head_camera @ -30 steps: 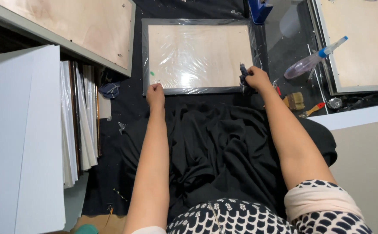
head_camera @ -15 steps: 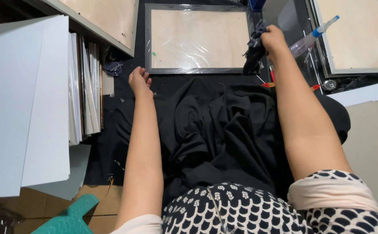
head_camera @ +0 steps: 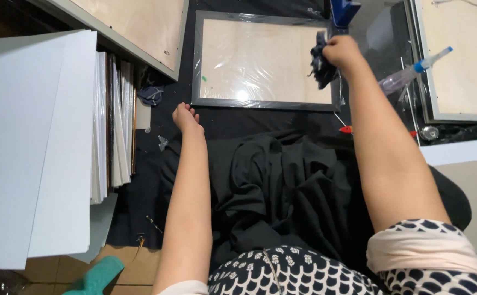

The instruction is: Securing the backing of a picture frame using a point driver and then cleaning the glass surface with spray and a cloth.

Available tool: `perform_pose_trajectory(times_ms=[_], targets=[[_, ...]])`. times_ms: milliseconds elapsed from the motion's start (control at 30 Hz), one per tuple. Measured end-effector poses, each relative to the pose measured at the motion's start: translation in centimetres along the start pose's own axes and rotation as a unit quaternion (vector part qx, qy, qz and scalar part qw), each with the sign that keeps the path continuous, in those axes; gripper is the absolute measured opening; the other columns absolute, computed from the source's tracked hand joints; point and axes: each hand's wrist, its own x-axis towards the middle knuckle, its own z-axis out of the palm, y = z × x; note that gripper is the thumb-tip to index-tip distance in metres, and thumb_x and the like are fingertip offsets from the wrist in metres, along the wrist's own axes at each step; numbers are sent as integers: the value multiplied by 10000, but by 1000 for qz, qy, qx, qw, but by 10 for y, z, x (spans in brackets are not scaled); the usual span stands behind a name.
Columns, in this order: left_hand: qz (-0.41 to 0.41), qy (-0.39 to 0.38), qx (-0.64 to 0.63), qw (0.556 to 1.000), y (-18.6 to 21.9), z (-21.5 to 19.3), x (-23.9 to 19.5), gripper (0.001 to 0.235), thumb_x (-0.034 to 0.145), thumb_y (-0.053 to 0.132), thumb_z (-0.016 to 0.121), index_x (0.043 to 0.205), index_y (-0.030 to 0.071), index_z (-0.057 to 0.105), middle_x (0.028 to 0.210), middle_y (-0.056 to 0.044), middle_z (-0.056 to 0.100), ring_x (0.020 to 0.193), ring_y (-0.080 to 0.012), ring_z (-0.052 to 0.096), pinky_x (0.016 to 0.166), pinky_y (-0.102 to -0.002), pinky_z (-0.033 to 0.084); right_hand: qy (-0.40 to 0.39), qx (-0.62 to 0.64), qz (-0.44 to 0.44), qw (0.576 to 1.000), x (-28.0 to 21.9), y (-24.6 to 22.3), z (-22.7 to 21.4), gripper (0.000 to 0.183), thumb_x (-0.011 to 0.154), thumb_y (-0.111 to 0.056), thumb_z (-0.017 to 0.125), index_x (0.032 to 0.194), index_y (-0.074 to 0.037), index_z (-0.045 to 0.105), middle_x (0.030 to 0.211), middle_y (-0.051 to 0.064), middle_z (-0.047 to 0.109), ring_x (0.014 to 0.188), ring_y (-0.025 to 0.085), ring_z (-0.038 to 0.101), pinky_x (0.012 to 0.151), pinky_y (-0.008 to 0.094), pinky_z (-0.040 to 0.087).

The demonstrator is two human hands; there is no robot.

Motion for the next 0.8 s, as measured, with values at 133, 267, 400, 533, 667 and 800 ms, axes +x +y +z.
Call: perform_pose_trajectory(times_ms=[133,267,400,533,667,800], targets=[[56,23,178,982,-24,25,48,330,941,285,617,1240,144,600,1257,-106,575,1182,-299,580,975,-426,501,-79,-41,24,996,11,25,57,325,811,-259,597,1054,-179,797,1048,143,759,1078,420,676,894,546,542],[67,37,414,907,-5,30,51,403,974,354,564,1361,250,524,1483,-63,330,1344,-304,354,1094,-468,349,-108,-15,71,992,6,18,80,371,817,-224,598,1130,-147,779,1103,172,747,1124,411,665,953,530,533],[0,109,501,858,16,42,39,638,1038,520,458,1600,365,198,1650,-101,-16,1501,-376,44,1194,-600,123,-120,-51,71,989,26,55,136,438,874,-306,577,1287,-228,702,1142,59,745,1142,319,670,1004,485,513],[-37,134,561,816,4,58,50,712,1066,710,246,1642,404,-42,1662,-107,-286,1513,-416,-258,1163,-745,-121,-87,-35,-27,995,9,71,196,431,998,-201,545,1387,-40,639,1406,247,595,1327,416,549,1157,501,414],[-14,227,630,742,-68,48,135,690,1064,728,189,1630,443,-84,1685,-104,-246,1504,-447,-254,1102,-786,-167,48,-21,-92,994,-35,4,240,434,1020,9,521,1433,141,527,1469,407,464,1357,504,471,1160,549,393],[62,320,654,683,-91,40,147,740,1025,722,279,1628,468,-67,1712,-112,-171,1526,-477,-176,1083,-829,-117,49,9,-76,996,-29,-29,303,473,1081,-73,454,1530,72,411,1613,313,305,1496,444,282,1262,515,187]])
